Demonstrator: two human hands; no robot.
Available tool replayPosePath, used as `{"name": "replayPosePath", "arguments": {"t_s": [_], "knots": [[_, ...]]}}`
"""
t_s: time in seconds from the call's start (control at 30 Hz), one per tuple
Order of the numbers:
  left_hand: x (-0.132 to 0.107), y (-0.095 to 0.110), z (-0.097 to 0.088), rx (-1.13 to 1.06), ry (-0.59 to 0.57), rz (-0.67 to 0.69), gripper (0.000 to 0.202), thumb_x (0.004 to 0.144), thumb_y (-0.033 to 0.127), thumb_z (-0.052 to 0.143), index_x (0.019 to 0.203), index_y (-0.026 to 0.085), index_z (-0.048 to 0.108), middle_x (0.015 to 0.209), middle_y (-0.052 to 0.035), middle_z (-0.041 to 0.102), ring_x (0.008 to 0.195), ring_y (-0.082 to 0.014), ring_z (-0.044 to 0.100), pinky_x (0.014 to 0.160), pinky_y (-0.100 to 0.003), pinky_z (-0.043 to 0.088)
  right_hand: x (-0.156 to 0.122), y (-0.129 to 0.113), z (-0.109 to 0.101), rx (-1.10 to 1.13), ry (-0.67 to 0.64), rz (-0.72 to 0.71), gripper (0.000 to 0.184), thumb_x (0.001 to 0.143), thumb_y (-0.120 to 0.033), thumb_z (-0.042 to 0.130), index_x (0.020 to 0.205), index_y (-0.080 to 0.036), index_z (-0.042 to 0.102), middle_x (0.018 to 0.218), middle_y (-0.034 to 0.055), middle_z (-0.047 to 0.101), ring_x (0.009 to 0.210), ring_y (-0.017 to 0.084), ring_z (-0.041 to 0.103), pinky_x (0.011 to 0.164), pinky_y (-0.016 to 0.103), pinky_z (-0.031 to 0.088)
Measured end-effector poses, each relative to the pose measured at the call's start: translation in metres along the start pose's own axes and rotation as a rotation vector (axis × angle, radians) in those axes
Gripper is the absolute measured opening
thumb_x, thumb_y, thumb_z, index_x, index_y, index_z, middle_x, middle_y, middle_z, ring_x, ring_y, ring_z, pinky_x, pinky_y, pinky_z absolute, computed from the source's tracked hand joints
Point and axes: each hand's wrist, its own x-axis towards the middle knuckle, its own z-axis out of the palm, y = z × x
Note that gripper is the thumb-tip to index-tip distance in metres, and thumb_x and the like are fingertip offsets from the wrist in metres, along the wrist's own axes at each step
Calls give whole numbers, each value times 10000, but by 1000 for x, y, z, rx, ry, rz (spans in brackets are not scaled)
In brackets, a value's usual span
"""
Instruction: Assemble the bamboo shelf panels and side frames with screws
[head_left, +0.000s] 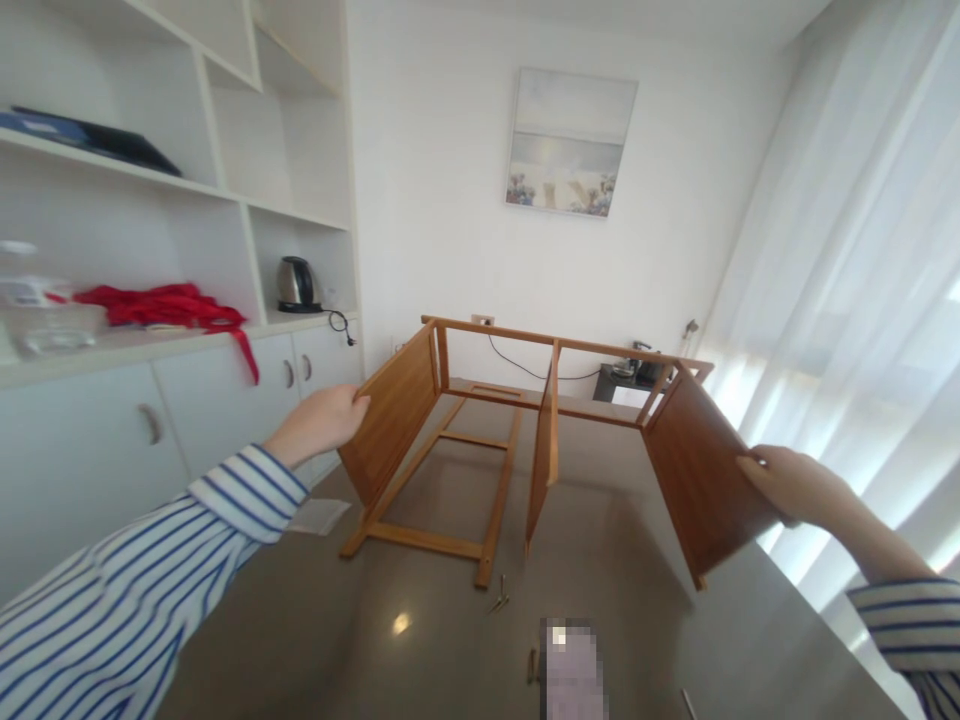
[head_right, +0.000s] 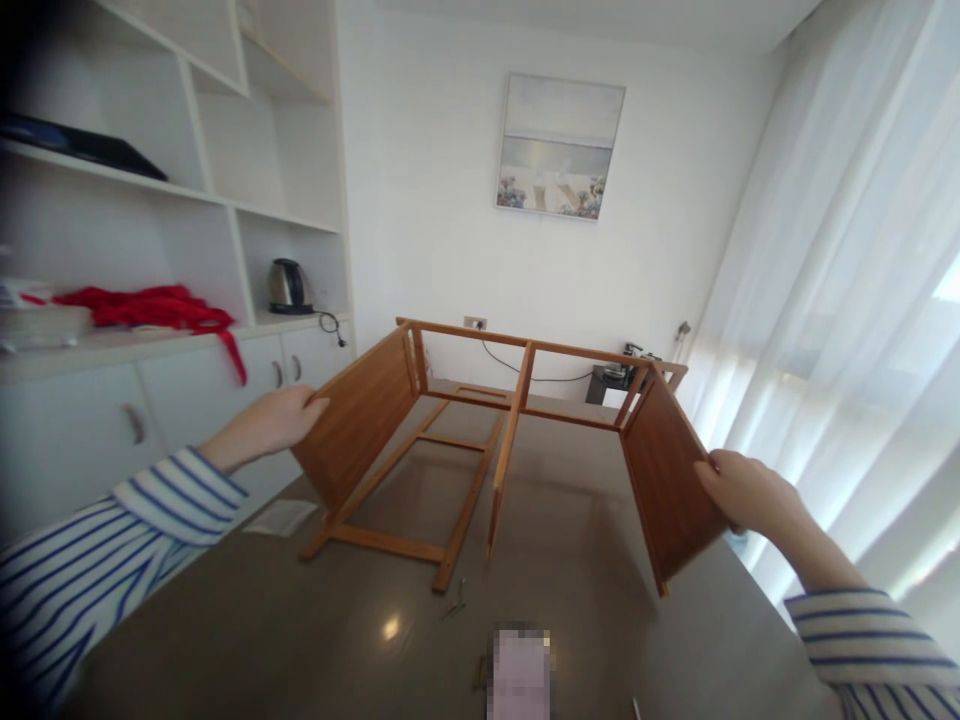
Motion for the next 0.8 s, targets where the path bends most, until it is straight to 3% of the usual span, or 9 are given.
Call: {"name": "replayPosePath", "arguments": {"t_s": [0.1, 0.23, 0.6, 0.8], "knots": [[6, 8, -5, 10, -48, 27, 432, 897, 375, 333, 905, 59, 627, 908, -197, 681, 773, -227, 625, 680, -297, 427, 4, 7, -9, 42, -196, -30, 341, 883, -328, 394, 765, -135, 650, 617, 145, 658, 486, 182, 602, 539, 285, 378], [10, 22, -8, 28, -106, 66, 421, 892, 348, 355, 908, 39, 641, 921, -220, 683, 778, -234, 632, 699, -302, 432, 10, 16, -13, 58, -314, -26, 382, 892, -338, 361, 797, -99, 644, 524, 131, 626, 442, 187, 602, 539, 287, 397], [15, 43, 3, 33, -145, 103, 433, 887, 337, 346, 901, 39, 660, 920, -232, 686, 802, -250, 645, 712, -307, 446, 21, 36, 3, 69, -364, -30, 347, 851, -371, 404, 751, -123, 625, 552, 77, 644, 475, 185, 617, 535, 268, 434], [19, 50, 14, -48, -133, 87, 416, 871, 341, 368, 869, 49, 665, 877, -209, 694, 778, -227, 639, 723, -297, 445, 25, 42, 8, 65, -360, -7, 364, 865, -376, 404, 794, -109, 641, 535, 89, 633, 439, 173, 605, 541, 270, 427]]}}
